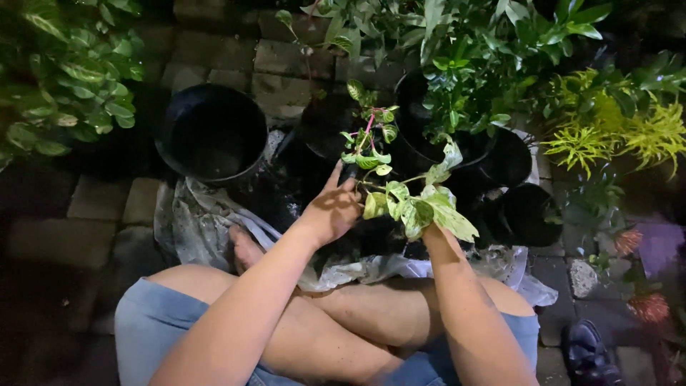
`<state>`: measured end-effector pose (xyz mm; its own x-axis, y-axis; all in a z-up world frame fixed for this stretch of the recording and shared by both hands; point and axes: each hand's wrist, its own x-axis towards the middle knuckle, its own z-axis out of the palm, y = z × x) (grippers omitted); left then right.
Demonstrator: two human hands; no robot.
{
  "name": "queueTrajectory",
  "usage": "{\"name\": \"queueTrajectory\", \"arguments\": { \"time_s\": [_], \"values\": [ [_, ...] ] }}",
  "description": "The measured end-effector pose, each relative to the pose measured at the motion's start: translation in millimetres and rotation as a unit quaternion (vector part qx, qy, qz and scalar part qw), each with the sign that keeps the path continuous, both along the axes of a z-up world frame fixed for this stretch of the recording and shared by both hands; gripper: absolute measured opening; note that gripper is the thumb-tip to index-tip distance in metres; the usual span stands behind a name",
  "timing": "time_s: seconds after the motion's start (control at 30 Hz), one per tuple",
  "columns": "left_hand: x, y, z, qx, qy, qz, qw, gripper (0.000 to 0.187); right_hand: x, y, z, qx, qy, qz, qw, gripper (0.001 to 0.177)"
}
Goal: Planting a small variegated plant into a black plastic pot and firming the soil around the roots by hand.
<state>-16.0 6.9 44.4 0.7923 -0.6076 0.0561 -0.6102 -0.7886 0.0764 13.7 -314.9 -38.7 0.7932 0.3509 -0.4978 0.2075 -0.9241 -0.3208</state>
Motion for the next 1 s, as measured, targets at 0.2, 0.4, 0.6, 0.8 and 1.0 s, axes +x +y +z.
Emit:
{"name": "queueTrajectory", "arguments": {
  "time_s": [0.2, 0.4, 0.6, 0.8, 1.0],
  "values": [
    [-8, 7, 34, 0.014, 0.023, 0.002, 1.0, 0.035, 2, 0, -8, 0.007, 0.004, 0.009, 1.0, 0.057],
    [-4, 7, 38, 0.048, 0.02, 0.056, 0.997, 0.059, 5, -2, -10, 0.009, 0.008, 0.021, 1.0, 0.057],
    [3, 6, 16, -0.074, 0.051, 0.11, 0.99, 0.06, 4, -9, -5, 0.008, 0.014, 0.035, 0.999, 0.057],
    [8, 3, 25, -0.267, 0.126, 0.199, 0.935, 0.059, -4, 47, 120, 0.007, 0.017, 0.052, 0.998, 0.057],
    [8, 1, 31, -0.293, 0.172, 0.245, 0.908, 0.054, -9, 56, 138, 0.004, 0.022, 0.071, 0.997, 0.057]
  ]
}}
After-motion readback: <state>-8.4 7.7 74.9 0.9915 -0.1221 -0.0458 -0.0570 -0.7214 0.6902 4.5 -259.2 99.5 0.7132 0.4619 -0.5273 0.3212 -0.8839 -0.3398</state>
